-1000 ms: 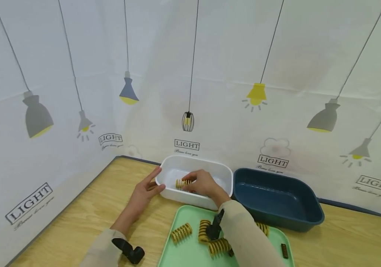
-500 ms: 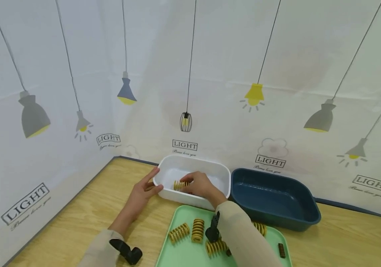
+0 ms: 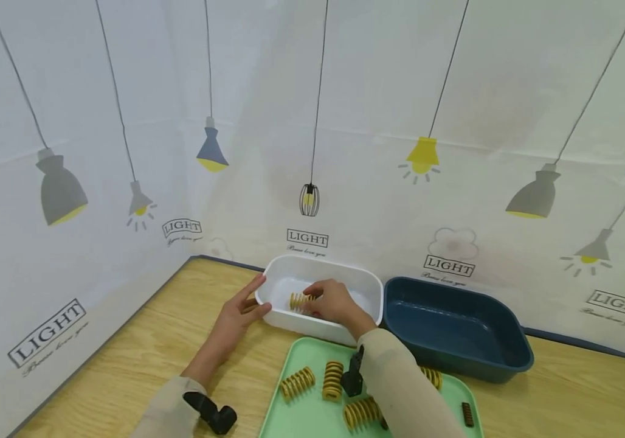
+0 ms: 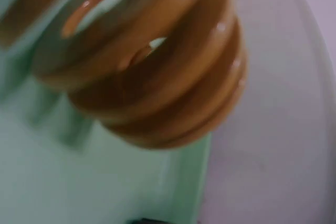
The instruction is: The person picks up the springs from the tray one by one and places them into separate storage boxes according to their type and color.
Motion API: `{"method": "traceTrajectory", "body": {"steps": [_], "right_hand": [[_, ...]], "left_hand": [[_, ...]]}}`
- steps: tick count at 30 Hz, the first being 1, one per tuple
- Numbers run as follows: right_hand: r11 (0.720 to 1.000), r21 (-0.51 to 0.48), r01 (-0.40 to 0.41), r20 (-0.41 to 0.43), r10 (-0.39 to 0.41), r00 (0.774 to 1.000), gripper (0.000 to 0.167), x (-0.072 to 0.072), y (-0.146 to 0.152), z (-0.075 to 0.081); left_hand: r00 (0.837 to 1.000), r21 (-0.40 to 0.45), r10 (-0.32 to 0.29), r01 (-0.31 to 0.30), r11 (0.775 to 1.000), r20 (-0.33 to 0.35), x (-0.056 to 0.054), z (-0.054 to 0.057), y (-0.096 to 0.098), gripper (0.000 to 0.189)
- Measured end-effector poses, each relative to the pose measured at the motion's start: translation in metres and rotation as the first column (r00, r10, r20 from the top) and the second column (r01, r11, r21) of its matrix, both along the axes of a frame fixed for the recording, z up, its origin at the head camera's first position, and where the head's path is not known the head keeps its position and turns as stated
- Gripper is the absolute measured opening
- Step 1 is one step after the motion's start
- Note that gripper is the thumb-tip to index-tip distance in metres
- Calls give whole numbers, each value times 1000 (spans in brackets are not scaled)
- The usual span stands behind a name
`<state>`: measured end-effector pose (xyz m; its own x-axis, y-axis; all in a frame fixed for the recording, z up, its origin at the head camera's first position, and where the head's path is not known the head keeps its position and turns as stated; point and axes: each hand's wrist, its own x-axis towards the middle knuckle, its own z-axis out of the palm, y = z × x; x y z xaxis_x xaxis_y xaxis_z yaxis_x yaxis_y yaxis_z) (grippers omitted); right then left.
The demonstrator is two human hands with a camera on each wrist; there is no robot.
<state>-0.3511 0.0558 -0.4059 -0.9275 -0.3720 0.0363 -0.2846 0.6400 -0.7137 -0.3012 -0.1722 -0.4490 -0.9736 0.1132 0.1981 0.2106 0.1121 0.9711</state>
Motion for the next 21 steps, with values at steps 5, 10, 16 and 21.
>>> {"method": "traceTrajectory", "body": {"steps": [5, 10, 16, 21], "right_hand": [[999, -29, 23, 30, -22, 999, 30, -1, 2, 2], [997, -55, 56, 50, -54, 997, 32, -1, 1, 3], [985, -148, 90, 62, -81, 995, 35, 1, 0, 6], [979, -171, 113, 69, -103, 992, 31, 0, 3, 11]], "left_hand": [[1000, 8, -2, 2, 1000, -2, 1, 3, 2, 65], [1000, 8, 8, -8, 1000, -7, 1, 3, 2, 64], [1000, 7, 16, -16, 1000, 11, 1, 2, 2, 63], [1000, -3, 14, -14, 1000, 12, 1, 1, 1, 61]]}}
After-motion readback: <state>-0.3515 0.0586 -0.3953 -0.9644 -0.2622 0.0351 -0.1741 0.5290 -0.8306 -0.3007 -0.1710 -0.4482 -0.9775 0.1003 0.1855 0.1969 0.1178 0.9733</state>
